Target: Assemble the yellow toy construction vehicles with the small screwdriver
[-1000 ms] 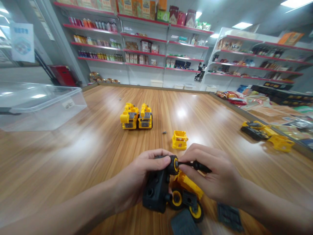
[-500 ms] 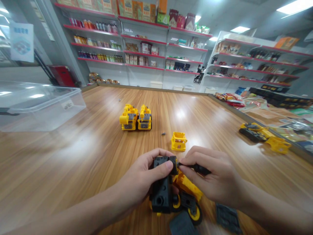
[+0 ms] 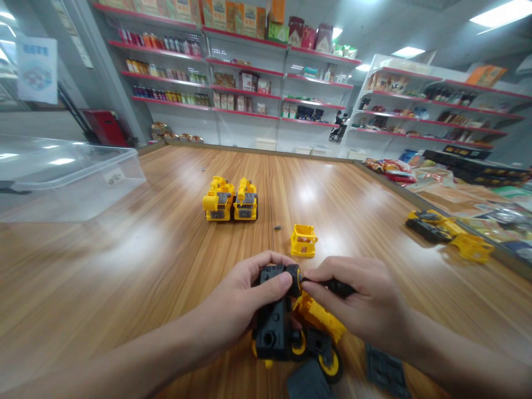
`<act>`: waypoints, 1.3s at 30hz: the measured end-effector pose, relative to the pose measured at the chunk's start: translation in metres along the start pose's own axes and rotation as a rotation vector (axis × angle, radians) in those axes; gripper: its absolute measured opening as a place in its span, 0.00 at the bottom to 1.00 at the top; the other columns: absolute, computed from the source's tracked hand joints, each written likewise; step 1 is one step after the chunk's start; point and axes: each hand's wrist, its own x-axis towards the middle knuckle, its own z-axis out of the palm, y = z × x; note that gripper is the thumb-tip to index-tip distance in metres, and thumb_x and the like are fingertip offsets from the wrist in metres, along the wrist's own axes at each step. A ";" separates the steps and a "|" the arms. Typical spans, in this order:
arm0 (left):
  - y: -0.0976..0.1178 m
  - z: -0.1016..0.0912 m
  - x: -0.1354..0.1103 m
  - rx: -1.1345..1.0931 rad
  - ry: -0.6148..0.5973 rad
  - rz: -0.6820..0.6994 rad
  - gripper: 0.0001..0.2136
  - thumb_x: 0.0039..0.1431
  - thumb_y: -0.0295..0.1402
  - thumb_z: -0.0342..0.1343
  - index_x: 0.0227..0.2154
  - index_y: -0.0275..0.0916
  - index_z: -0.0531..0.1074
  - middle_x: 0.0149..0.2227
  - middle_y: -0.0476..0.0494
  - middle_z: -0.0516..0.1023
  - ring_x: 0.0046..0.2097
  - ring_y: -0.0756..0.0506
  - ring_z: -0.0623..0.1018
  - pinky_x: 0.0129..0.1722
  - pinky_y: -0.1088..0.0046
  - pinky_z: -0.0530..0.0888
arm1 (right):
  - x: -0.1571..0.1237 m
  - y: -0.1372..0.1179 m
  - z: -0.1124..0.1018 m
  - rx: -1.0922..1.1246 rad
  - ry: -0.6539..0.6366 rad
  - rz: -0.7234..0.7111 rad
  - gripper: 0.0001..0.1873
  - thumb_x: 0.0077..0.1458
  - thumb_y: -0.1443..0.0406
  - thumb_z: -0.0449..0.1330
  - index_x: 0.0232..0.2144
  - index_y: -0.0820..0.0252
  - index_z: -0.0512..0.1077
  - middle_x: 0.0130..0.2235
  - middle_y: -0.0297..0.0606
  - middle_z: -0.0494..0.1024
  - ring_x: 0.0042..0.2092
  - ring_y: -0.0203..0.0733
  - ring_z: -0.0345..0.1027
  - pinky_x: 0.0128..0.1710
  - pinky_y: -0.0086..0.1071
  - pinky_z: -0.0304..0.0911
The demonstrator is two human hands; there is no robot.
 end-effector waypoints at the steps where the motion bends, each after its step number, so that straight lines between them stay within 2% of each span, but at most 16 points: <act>1: 0.000 -0.001 0.000 0.015 -0.007 0.001 0.11 0.60 0.36 0.58 0.43 0.38 0.69 0.35 0.46 0.73 0.29 0.51 0.76 0.32 0.71 0.78 | 0.000 0.000 0.000 0.007 -0.007 -0.007 0.03 0.56 0.69 0.61 0.30 0.60 0.74 0.26 0.34 0.78 0.26 0.34 0.70 0.25 0.27 0.62; 8: 0.000 -0.004 -0.004 0.149 -0.041 0.014 0.12 0.60 0.38 0.59 0.44 0.41 0.68 0.36 0.47 0.71 0.30 0.49 0.78 0.30 0.72 0.78 | -0.002 -0.002 -0.005 0.034 -0.089 0.001 0.02 0.54 0.71 0.59 0.30 0.61 0.71 0.26 0.33 0.73 0.26 0.33 0.66 0.25 0.28 0.58; 15: 0.001 -0.003 -0.004 0.188 -0.038 0.018 0.13 0.60 0.39 0.58 0.44 0.40 0.68 0.34 0.49 0.70 0.30 0.50 0.77 0.31 0.72 0.78 | -0.003 -0.002 -0.007 0.010 -0.113 -0.018 0.04 0.54 0.71 0.59 0.33 0.61 0.72 0.28 0.35 0.74 0.28 0.35 0.68 0.27 0.29 0.60; 18: 0.000 -0.003 -0.003 0.185 -0.026 0.001 0.13 0.60 0.41 0.58 0.44 0.40 0.68 0.35 0.49 0.70 0.30 0.50 0.77 0.33 0.70 0.78 | -0.003 -0.001 -0.006 -0.002 -0.109 -0.057 0.04 0.54 0.72 0.59 0.32 0.61 0.72 0.27 0.33 0.75 0.27 0.33 0.67 0.26 0.28 0.59; 21: -0.002 -0.003 -0.002 0.182 -0.019 0.017 0.12 0.60 0.40 0.58 0.43 0.39 0.70 0.35 0.49 0.70 0.31 0.51 0.75 0.33 0.72 0.77 | -0.003 0.000 -0.006 -0.027 -0.096 -0.095 0.04 0.54 0.73 0.59 0.32 0.61 0.72 0.27 0.33 0.75 0.27 0.32 0.67 0.27 0.27 0.58; 29: 0.002 0.004 -0.003 0.010 -0.041 -0.016 0.07 0.63 0.32 0.56 0.41 0.36 0.71 0.32 0.49 0.73 0.28 0.55 0.73 0.34 0.77 0.75 | -0.005 0.003 -0.006 -0.036 -0.079 -0.141 0.04 0.53 0.73 0.60 0.33 0.62 0.72 0.27 0.34 0.73 0.27 0.34 0.66 0.26 0.29 0.56; 36: 0.001 0.005 -0.003 -0.005 -0.026 -0.019 0.08 0.62 0.33 0.56 0.42 0.36 0.71 0.34 0.47 0.74 0.31 0.54 0.74 0.36 0.76 0.75 | -0.006 0.000 -0.006 0.006 -0.086 -0.060 0.09 0.50 0.74 0.60 0.36 0.63 0.70 0.30 0.35 0.73 0.31 0.36 0.66 0.29 0.30 0.60; 39: -0.001 0.003 -0.003 0.025 -0.025 -0.010 0.10 0.61 0.35 0.58 0.42 0.36 0.71 0.34 0.47 0.73 0.30 0.53 0.73 0.35 0.75 0.76 | -0.007 0.000 -0.007 0.004 -0.095 -0.048 0.09 0.49 0.74 0.59 0.34 0.62 0.69 0.30 0.35 0.73 0.31 0.36 0.66 0.29 0.31 0.59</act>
